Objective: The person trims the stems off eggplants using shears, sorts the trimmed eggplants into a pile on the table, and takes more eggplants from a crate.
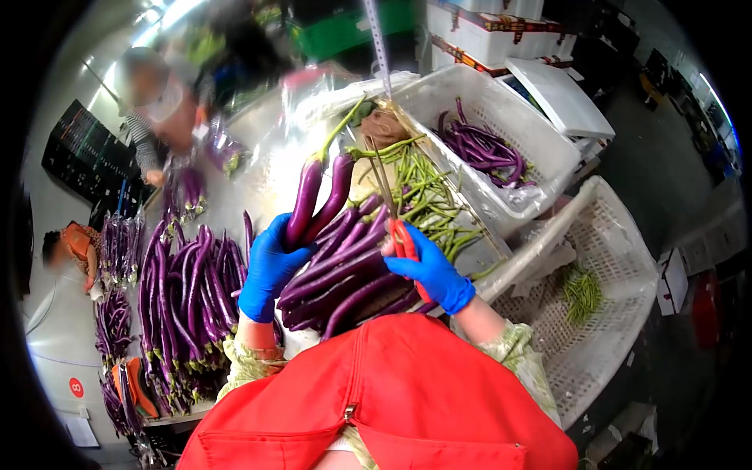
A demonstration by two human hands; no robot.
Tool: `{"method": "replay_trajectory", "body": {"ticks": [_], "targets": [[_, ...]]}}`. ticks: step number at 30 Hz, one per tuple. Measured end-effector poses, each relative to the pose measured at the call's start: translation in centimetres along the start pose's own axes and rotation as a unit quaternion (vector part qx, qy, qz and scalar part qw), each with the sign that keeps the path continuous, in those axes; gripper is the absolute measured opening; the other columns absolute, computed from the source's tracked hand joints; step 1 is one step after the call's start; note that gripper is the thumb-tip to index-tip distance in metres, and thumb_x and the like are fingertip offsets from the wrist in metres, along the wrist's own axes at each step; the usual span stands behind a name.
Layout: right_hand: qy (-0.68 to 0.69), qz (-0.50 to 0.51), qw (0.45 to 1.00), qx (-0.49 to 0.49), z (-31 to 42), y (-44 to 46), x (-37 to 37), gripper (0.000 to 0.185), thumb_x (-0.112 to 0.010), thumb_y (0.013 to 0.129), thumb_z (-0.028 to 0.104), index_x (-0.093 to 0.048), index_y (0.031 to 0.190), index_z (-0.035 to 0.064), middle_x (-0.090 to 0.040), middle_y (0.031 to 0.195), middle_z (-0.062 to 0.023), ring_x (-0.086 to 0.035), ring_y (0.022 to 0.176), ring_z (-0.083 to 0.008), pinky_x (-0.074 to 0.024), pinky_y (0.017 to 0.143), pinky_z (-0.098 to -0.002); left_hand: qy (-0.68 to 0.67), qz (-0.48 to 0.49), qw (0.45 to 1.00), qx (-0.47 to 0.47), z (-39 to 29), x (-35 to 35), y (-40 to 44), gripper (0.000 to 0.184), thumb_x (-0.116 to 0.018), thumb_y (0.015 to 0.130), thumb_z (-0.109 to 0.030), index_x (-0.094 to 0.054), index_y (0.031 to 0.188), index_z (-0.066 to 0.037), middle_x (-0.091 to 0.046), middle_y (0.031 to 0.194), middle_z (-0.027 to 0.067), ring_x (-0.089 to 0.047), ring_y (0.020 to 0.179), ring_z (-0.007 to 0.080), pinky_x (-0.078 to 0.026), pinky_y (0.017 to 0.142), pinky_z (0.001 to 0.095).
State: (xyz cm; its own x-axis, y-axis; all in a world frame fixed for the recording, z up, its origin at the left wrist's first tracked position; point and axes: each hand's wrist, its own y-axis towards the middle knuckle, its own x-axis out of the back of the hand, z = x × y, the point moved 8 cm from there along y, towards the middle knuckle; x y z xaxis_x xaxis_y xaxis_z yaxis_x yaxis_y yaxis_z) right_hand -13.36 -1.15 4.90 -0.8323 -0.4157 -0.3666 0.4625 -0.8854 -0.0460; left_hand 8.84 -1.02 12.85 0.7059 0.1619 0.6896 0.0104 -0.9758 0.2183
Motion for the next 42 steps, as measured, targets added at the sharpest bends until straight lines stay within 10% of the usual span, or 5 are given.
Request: {"method": "replay_trajectory", "body": {"ticks": [3, 17, 23, 28, 42], "targets": [[-0.003, -0.026, 1.0, 0.002, -0.2, -0.4, 0.1, 0.063, -0.057, 0.078, 0.005, -0.033, 0.136, 0.0072, -0.058, 0.102, -0.0059, -0.055, 0.089, -0.013, -0.0422, 0.062, -0.0213, -0.006, 0.032, 0.999, 0.014, -0.6, -1.6, -1.8, 0.045, -0.073, 0.067, -0.014, -0.056, 0.107, -0.003, -0.063, 0.083, 0.0109, -0.059, 0.074, 0.0139, -0.047, 0.071, 0.0293], [-0.093, -0.146, 0.983, 0.066, -4.5, -3.1, 3.3, 0.04, -0.059, 0.08, 0.003, -0.05, 0.119, 0.0039, -0.048, 0.074, 0.0039, -0.042, 0.056, -0.0033, -0.0339, 0.049, -0.0183, -0.152, 0.098, 0.981, 0.073, 1.4, -3.1, -4.6, 0.049, -0.072, 0.069, -0.009, -0.052, 0.113, 0.0, -0.06, 0.096, 0.0061, -0.055, 0.086, 0.0124, -0.045, 0.081, 0.0283], [-0.056, 0.004, 0.998, -0.026, -1.0, -5.2, 2.7, 0.047, -0.06, 0.076, 0.002, -0.046, 0.121, -0.0002, -0.048, 0.084, 0.0016, -0.047, 0.076, -0.0062, -0.04, 0.07, -0.0199, 0.084, 0.06, 0.992, -0.07, -0.2, -1.5, -5.1, 0.041, -0.069, 0.068, -0.014, -0.056, 0.107, -0.01, -0.062, 0.09, 0.0139, -0.059, 0.08, 0.035, -0.049, 0.069, 0.0385], [-0.053, 0.053, 0.984, -0.164, -0.2, -7.8, 1.5, 0.055, -0.061, 0.076, 0.004, -0.042, 0.127, -0.0008, -0.052, 0.095, 0.0, -0.049, 0.083, -0.007, -0.041, 0.078, -0.0225, 0.218, -0.023, 0.96, -0.175, -1.2, -2.4, -4.8, 0.029, -0.064, 0.069, -0.008, -0.057, 0.096, -0.012, -0.057, 0.075, 0.0105, -0.057, 0.068, 0.0306, -0.046, 0.059, 0.0403], [-0.131, -0.029, 0.987, -0.092, -3.6, -5.1, 4.0, 0.056, -0.059, 0.08, 0.006, -0.038, 0.131, -0.0029, -0.054, 0.113, -0.0056, -0.05, 0.095, -0.0081, -0.0407, 0.085, -0.0228, 0.141, 0.065, 0.955, -0.251, -2.0, -4.6, -4.5, 0.013, -0.063, 0.07, -0.014, -0.055, 0.079, -0.009, -0.053, 0.063, 0.0108, -0.055, 0.061, 0.0301, -0.043, 0.055, 0.0412]]}}
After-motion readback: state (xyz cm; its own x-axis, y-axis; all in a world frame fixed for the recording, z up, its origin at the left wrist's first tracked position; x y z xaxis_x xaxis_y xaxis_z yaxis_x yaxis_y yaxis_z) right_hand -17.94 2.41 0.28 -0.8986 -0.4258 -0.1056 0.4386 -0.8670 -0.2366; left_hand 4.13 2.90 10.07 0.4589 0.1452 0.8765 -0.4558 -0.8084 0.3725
